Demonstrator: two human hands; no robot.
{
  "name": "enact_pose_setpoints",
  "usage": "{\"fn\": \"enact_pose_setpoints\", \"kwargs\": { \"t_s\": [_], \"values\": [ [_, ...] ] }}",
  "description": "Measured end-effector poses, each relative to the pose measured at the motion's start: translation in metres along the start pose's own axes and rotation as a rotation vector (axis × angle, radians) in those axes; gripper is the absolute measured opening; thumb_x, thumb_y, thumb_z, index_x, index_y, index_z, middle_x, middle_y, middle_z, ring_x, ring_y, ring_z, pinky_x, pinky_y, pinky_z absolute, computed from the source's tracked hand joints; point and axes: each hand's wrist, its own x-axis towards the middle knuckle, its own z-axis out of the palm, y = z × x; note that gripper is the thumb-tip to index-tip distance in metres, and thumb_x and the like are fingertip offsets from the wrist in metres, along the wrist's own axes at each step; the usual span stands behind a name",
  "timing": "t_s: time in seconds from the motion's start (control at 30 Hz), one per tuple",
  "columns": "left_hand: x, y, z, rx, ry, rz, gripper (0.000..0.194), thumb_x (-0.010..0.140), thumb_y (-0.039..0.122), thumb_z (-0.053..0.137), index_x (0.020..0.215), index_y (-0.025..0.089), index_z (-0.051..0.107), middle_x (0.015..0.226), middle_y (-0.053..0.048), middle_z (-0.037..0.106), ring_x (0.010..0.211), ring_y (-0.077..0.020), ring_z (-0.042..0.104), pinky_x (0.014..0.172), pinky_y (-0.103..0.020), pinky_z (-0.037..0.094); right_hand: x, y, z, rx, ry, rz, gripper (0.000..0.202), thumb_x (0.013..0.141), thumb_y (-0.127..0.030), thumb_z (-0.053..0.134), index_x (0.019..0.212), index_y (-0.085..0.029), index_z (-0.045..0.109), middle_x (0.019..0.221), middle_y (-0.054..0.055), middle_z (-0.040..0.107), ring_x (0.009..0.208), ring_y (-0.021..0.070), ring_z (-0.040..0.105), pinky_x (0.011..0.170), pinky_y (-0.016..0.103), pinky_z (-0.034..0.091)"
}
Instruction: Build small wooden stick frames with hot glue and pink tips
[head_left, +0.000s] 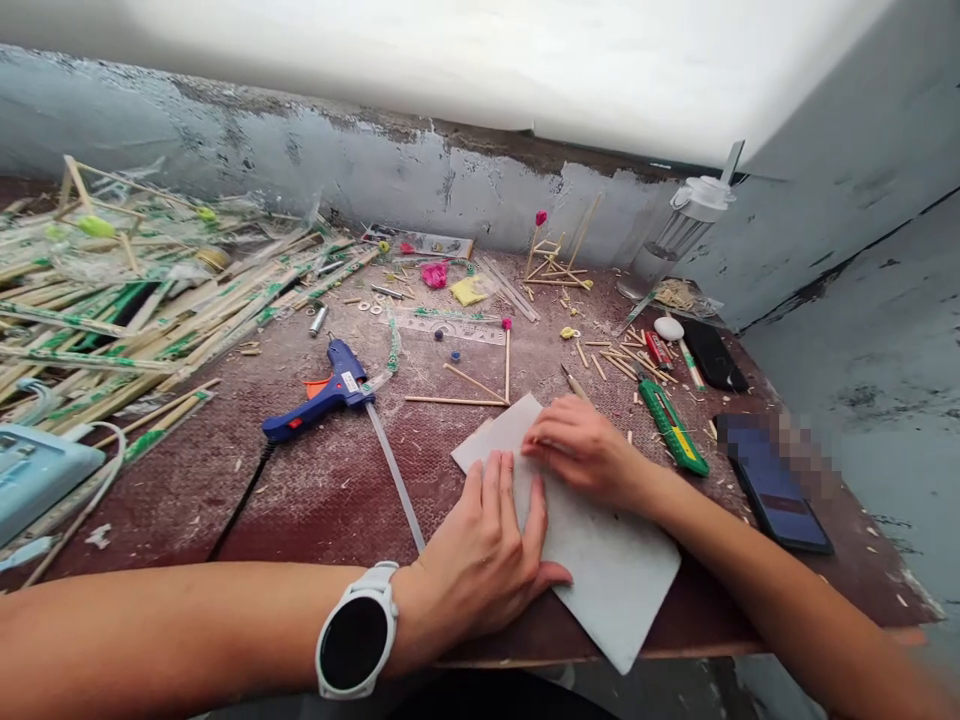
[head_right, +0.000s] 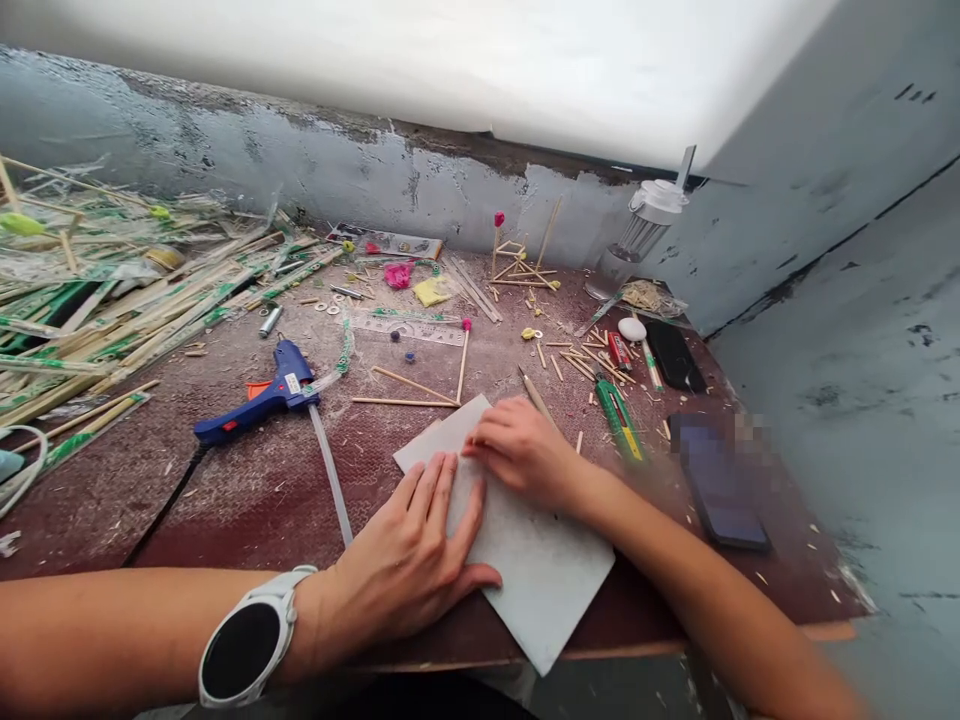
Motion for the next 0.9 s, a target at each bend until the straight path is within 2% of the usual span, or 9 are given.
{"fn": "enact_pose_setpoints", "kwargs": {
  "t_s": [0.07,0.23,0.33,0.4,0.5,0.57,0.67,0.8,0.9],
  "values": [
    [0.000,0.000,0.000,0.003,-0.005,-0.005,0.086,0.102,0.072,0.041,0.138,-0.003,0.059,0.130,-0.042,0.064,0.123,-0.0493,0.068,0.101,-0.058,0.052,0.000,0.001,-0.001,-0.057,0.061,0.038,0.020,0.107,-0.025,0.058,0.091,-0.020,0.068,0.086,0.006,0.074,0.082,0.0203,0.063,0.082,0.036,0.042],
    [0.000,0.000,-0.001,-0.015,-0.003,0.005,0.084,0.102,0.072,0.040,0.131,-0.004,0.064,0.131,-0.043,0.063,0.125,-0.0498,0.067,0.103,-0.058,0.051,0.000,0.000,0.000,-0.020,-0.013,-0.098,0.018,0.107,-0.025,0.056,0.096,-0.019,0.069,0.090,0.006,0.076,0.082,0.0191,0.061,0.083,0.036,0.044],
    [0.000,-0.001,-0.001,-0.009,-0.013,0.001,0.086,0.103,0.071,0.039,0.138,-0.004,0.060,0.131,-0.043,0.063,0.125,-0.0500,0.067,0.102,-0.059,0.051,0.002,0.008,-0.008,-0.169,0.049,-0.039,0.019,0.107,-0.022,0.056,0.094,-0.019,0.070,0.089,0.007,0.077,0.082,0.0201,0.061,0.084,0.039,0.043],
    [0.000,0.000,-0.001,-0.011,-0.019,0.001,0.085,0.103,0.072,0.039,0.139,-0.003,0.060,0.131,-0.043,0.063,0.125,-0.0499,0.067,0.102,-0.059,0.050,0.002,0.013,-0.016,-0.169,0.114,-0.018,0.018,0.106,-0.023,0.059,0.092,-0.021,0.070,0.089,0.006,0.078,0.081,0.0201,0.062,0.083,0.039,0.044],
    [0.000,0.000,0.000,-0.017,-0.024,0.006,0.085,0.103,0.071,0.039,0.140,-0.003,0.060,0.131,-0.043,0.063,0.126,-0.0506,0.066,0.102,-0.059,0.050,0.000,0.013,-0.024,0.064,0.264,0.078,0.015,0.103,-0.030,0.064,0.092,-0.024,0.072,0.090,0.005,0.077,0.082,0.0208,0.065,0.082,0.039,0.048],
    [-0.001,0.000,0.000,-0.021,-0.021,0.002,0.086,0.103,0.071,0.039,0.140,-0.003,0.060,0.131,-0.044,0.063,0.126,-0.0510,0.066,0.102,-0.060,0.050,-0.001,0.011,-0.025,0.336,0.390,0.254,0.020,0.101,-0.042,0.067,0.092,-0.026,0.073,0.089,0.005,0.076,0.083,0.0209,0.067,0.078,0.037,0.051],
    [0.000,0.000,0.000,-0.025,-0.015,-0.006,0.086,0.103,0.072,0.039,0.140,-0.003,0.060,0.130,-0.043,0.063,0.125,-0.0505,0.067,0.101,-0.060,0.051,-0.001,0.009,-0.024,0.750,0.517,0.501,0.032,0.091,-0.060,0.075,0.089,-0.027,0.074,0.084,0.002,0.070,0.074,0.0181,0.063,0.069,0.033,0.051],
    [0.000,-0.002,-0.001,-0.030,-0.002,-0.009,0.085,0.101,0.073,0.041,0.138,-0.002,0.062,0.128,-0.043,0.065,0.123,-0.0497,0.068,0.099,-0.059,0.053,0.000,0.013,-0.023,1.045,0.498,0.559,0.032,0.084,-0.059,0.083,0.090,-0.029,0.074,0.079,-0.001,0.065,0.067,0.0153,0.058,0.068,0.033,0.052],
    [0.001,-0.002,-0.001,-0.037,0.003,-0.007,0.085,0.101,0.072,0.043,0.137,-0.002,0.062,0.128,-0.043,0.065,0.123,-0.0499,0.069,0.099,-0.059,0.053,-0.002,0.016,-0.023,0.947,0.472,0.547,0.030,0.090,-0.058,0.078,0.097,-0.029,0.074,0.088,0.000,0.070,0.069,0.0157,0.061,0.069,0.034,0.054]
  ]
}}
